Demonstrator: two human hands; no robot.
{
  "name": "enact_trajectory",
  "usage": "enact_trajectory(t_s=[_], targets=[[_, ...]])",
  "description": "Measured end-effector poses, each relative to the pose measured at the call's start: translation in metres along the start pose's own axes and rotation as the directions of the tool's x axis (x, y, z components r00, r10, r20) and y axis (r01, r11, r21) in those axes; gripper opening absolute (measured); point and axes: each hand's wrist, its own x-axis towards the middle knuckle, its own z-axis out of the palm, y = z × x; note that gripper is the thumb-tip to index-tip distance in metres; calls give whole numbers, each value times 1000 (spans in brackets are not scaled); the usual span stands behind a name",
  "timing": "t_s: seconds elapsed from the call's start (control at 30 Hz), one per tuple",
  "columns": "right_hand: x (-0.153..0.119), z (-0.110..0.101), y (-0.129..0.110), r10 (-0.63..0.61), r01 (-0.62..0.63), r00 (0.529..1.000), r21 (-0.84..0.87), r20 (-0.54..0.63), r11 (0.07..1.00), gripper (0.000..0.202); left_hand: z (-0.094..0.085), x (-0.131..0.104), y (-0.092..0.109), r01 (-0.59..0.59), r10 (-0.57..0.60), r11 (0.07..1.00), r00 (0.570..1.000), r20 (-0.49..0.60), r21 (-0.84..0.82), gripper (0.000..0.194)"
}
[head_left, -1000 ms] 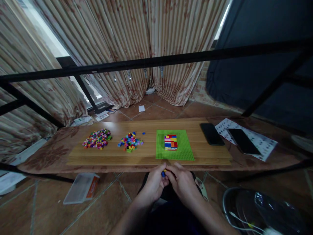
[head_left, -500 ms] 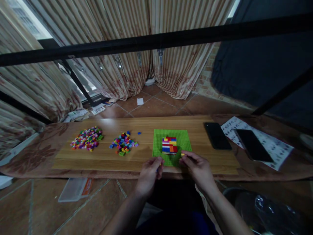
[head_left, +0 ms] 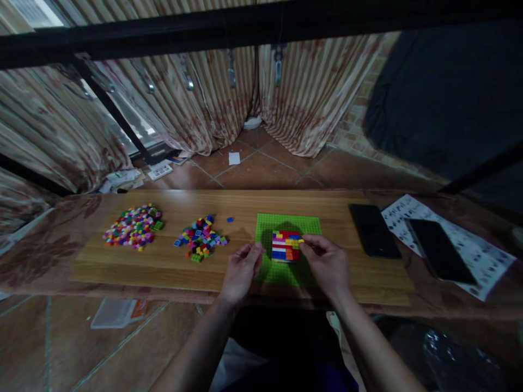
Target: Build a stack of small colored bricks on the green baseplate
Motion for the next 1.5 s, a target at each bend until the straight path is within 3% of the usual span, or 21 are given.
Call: enact_trajectory(t_s=[0.27, 0.53, 0.83, 0.93, 1.03, 1.2, 1.27, 1.5], targets=[[-3, 6, -3, -102, 96, 995, -209, -16, 973, 28, -5, 4, -12, 17, -17, 1000, 1000, -20, 17, 44], [-3, 8, 4, -61, 58, 998, -133, -18, 989, 31, -7, 2, -14, 31, -31, 999, 999, -31, 24, 45], [-5, 5, 2, -112, 110, 994, -78, -19, 991, 27, -11, 6, -18, 35, -34, 999, 999, -38, 17, 44], [-3, 7, 3, -20, 21, 999, 25, -44, 999, 27, -10, 6, -17, 26, -26, 999, 999, -22, 24, 43], [0, 8, 2, 157, -151, 987, 209, -14, 966, 29, -9, 6, -15, 19, -18, 999, 1000, -25, 30, 43], [8, 1, 0, 443, -487, 873, 426, 204, 763, 35, -8, 4, -15, 75, -75, 997, 996, -44, 1, 43], [12, -2, -2, 484, -551, 834, 426, 265, 717, 36, -8, 4, -16, 83, -84, 996, 995, -46, -10, 44], [25, -8, -10, 495, -623, 778, 376, 387, 686, 34, -10, 6, -16, 61, -61, 998, 998, -27, -1, 42]])
